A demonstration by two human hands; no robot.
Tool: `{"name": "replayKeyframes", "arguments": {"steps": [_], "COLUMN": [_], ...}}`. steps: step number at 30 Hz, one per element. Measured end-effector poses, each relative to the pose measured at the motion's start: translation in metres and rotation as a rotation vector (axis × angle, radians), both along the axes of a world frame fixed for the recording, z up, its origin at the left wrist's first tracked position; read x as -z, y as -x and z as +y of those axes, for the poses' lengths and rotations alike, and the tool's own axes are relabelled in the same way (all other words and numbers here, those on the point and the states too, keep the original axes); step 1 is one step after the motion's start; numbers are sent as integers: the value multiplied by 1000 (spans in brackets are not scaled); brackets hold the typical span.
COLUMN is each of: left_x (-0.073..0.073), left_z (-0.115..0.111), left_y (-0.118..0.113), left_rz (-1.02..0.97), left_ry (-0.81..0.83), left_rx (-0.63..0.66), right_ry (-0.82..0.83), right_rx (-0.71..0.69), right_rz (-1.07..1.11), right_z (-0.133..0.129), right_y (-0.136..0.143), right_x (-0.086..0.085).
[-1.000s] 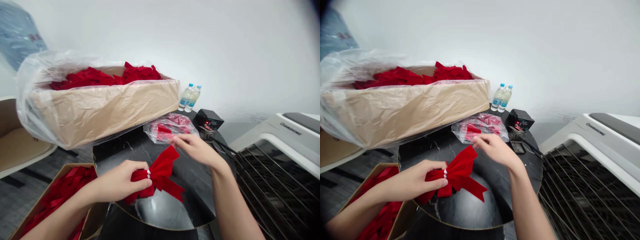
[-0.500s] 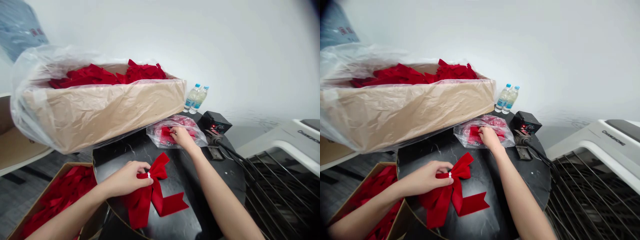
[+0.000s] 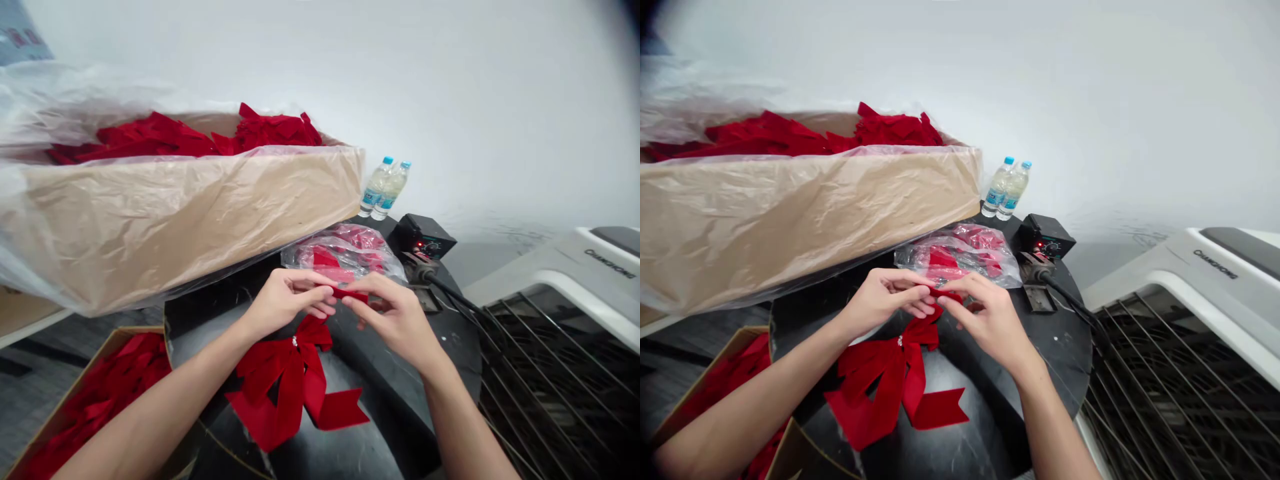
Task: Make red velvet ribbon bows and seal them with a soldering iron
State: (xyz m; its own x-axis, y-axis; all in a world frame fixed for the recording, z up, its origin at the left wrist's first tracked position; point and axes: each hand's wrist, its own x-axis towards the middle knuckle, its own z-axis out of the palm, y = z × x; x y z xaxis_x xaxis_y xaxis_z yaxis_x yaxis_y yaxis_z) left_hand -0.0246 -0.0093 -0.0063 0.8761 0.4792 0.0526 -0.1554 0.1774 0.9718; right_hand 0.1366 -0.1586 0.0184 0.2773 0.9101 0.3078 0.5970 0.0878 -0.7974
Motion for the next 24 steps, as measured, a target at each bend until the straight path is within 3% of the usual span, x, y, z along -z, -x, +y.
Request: {"name": "replayKeyframes", "arguments": {"steps": [4,9,15,24], "left_x": [14,19,16,10], "left_z": [-4,-6,-9,-12], "left_y": [-6,-7,-4,-1], "left_rz": [-54,-101,-30,82], "left_ry": [-29,-123,-60,22], "left_rx": [-91,-222,-242,-205], "right_ry": [-141,-301,-347,-253], "right_rx": [80,105,187,207], "right_rz": [100,98,102,529], "right_z": [-4,-1,3,6], "right_y": [-5,-1,12,21], "right_x": [26,50,50,47]}}
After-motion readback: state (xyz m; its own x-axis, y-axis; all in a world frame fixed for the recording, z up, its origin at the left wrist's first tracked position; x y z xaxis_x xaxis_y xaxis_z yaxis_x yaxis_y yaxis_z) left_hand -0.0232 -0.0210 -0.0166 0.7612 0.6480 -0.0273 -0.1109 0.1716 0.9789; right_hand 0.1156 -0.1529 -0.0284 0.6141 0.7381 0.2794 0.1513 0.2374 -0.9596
